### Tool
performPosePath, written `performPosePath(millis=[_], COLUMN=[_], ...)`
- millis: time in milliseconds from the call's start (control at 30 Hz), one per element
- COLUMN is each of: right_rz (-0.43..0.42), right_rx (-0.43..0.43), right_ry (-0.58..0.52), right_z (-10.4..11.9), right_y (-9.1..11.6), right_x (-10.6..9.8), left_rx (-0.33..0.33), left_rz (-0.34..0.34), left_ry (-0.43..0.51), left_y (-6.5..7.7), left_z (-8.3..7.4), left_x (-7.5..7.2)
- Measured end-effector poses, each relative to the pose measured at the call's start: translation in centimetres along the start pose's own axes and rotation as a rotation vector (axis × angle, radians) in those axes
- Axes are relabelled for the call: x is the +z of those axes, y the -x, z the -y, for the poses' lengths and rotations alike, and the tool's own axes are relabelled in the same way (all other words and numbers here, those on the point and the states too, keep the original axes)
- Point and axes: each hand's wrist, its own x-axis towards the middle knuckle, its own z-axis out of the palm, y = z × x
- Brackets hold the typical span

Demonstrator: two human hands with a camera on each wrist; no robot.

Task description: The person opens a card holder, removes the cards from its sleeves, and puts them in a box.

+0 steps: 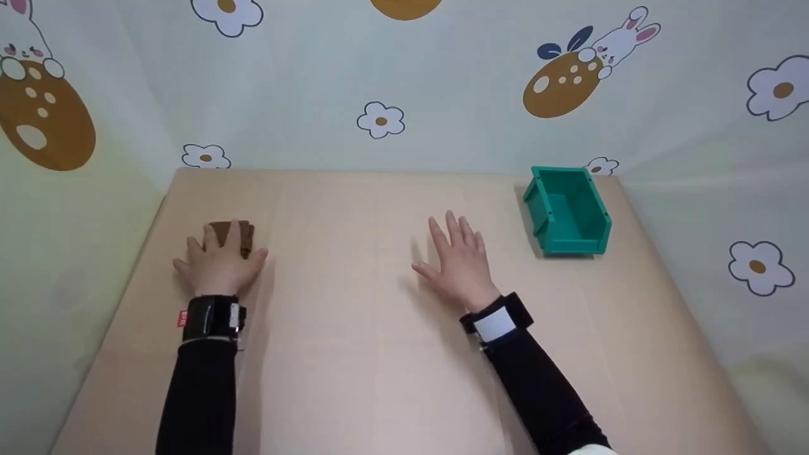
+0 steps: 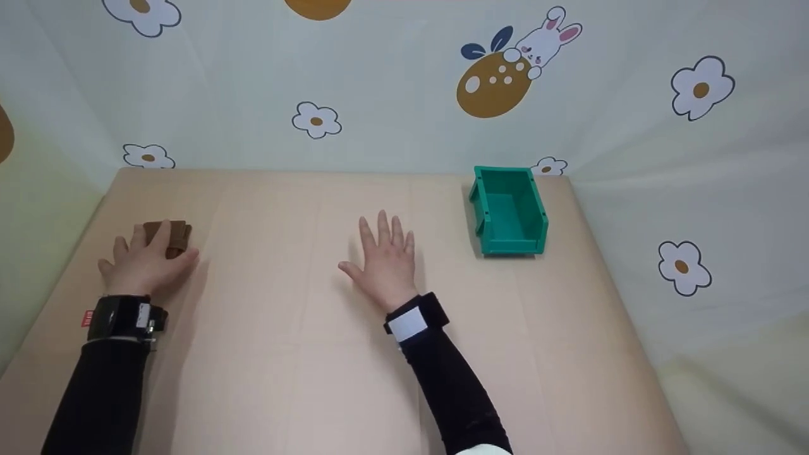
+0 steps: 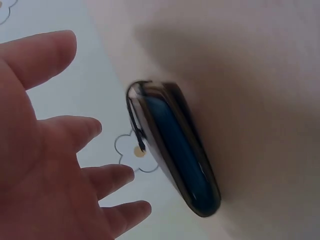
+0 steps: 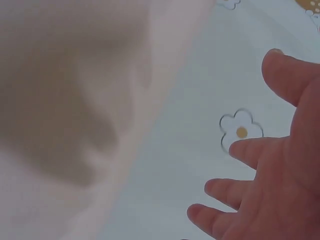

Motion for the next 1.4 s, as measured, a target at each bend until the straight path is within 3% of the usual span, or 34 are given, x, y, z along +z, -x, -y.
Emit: performPosePath(millis=[300, 500, 633, 833, 1000, 1400], right_rz=[0.122, 0.157, 0.178, 0.177, 0.154, 0.152], right_rx=[-0.158, -0.174, -0.176, -0.194, -0.232, -0.167], right_ry=[-0.014, -0.016, -0.009, -0.011, -0.023, -0.049], right_z=[9.2, 14.4, 17.1, 19.4, 20.9, 22.0], right_y=[-2.3, -3.9, -4.9, -5.6, -6.0, -6.6], right_x=[2.9, 4.7, 5.8, 7.8, 8.9, 9.8], left_rx=[-0.039, -0.074, -0.068, -0.035, -0.059, -0.035], left_rz=[0.01, 0.04, 0.024, 0.024, 0.036, 0.146], left_ry=[0.01, 0.048, 0.045, 0.047, 0.077, 0.112], left_y=[-0.7, -0.9, -1.1, -1.7, -1.7, -1.4], left_z=[2.1, 3.2, 3.9, 4.4, 4.2, 1.6], left_x=[-0.3, -0.5, -0.7, -0.9, -1.4, -1.8])
